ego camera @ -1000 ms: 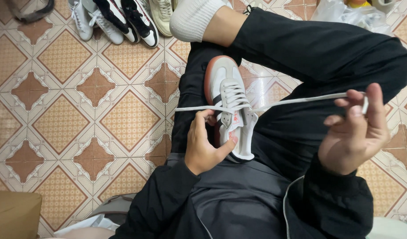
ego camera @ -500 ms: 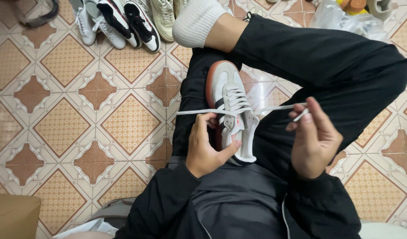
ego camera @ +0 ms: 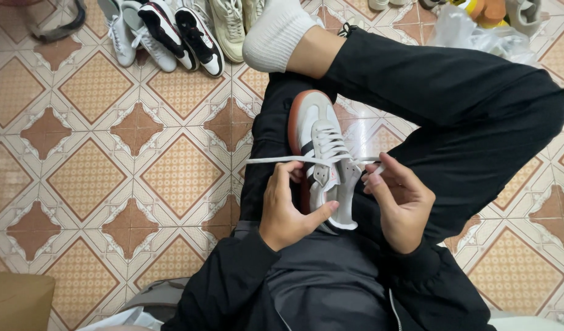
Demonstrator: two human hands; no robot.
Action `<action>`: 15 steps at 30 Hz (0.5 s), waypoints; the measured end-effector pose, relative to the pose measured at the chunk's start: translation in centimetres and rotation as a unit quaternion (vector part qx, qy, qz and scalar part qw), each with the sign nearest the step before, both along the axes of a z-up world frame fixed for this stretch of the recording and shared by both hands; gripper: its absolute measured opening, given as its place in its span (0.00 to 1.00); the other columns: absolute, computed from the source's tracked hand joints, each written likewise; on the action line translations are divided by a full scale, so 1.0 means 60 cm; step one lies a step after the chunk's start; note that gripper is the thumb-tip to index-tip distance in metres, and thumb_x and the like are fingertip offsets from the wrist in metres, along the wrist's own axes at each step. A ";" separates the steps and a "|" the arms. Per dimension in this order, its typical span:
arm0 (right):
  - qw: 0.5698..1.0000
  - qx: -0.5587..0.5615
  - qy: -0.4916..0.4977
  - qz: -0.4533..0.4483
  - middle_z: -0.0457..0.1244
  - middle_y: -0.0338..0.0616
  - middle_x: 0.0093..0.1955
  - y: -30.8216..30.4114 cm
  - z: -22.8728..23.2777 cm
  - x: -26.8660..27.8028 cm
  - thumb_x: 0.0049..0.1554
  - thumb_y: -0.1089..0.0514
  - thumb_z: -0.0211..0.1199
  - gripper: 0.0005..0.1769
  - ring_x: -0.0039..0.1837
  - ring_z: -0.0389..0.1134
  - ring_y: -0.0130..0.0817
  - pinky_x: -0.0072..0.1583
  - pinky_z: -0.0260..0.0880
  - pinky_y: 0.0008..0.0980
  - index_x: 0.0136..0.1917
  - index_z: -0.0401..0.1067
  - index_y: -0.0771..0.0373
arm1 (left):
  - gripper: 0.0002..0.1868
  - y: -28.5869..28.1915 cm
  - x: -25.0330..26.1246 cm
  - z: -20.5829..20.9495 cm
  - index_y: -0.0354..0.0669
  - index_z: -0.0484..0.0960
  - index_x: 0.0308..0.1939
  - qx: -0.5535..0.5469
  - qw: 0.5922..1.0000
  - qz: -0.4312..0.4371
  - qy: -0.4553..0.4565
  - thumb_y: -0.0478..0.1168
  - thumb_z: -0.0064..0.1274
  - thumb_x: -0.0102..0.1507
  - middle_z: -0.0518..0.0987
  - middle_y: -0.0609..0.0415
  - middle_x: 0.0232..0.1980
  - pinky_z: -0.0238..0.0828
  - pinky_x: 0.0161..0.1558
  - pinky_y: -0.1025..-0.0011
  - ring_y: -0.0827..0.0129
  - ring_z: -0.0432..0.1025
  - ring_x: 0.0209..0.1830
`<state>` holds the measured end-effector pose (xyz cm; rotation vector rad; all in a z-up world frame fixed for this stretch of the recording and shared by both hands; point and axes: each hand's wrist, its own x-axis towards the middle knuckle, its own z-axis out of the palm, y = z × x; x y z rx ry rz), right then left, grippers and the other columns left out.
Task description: Lacing a white sneaker while sitting on the floor
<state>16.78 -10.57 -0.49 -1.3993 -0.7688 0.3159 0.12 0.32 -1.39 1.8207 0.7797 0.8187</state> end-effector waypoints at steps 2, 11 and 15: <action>1.000 -0.001 -0.001 -0.002 0.70 0.66 0.50 0.001 0.001 -0.001 0.57 0.75 0.65 0.23 0.45 0.74 0.42 0.43 0.77 0.34 0.66 0.71 0.77 | 0.44 -0.001 -0.001 0.000 0.36 0.68 0.59 0.002 1.000 0.000 -0.001 0.57 0.71 0.49 0.73 0.45 0.48 0.66 0.54 0.55 0.47 0.75 0.46; 1.000 0.022 -0.008 -0.002 0.69 0.63 0.47 0.028 0.011 -0.025 0.54 0.74 0.70 0.25 0.43 0.74 0.42 0.42 0.77 0.35 0.64 0.69 0.77 | 0.45 0.000 -0.001 -0.007 0.37 0.69 0.58 -0.001 1.000 0.000 0.007 0.58 0.72 0.48 0.75 0.45 0.46 0.66 0.53 0.55 0.47 0.76 0.47; 0.997 0.008 -0.079 0.006 0.70 0.58 0.41 0.046 0.026 -0.037 0.50 0.72 0.75 0.25 0.41 0.76 0.43 0.42 0.78 0.36 0.61 0.73 0.76 | 0.44 0.000 -0.001 -0.002 0.37 0.70 0.57 -0.002 1.000 0.007 0.014 0.58 0.74 0.48 0.76 0.45 0.44 0.66 0.53 0.57 0.48 0.76 0.46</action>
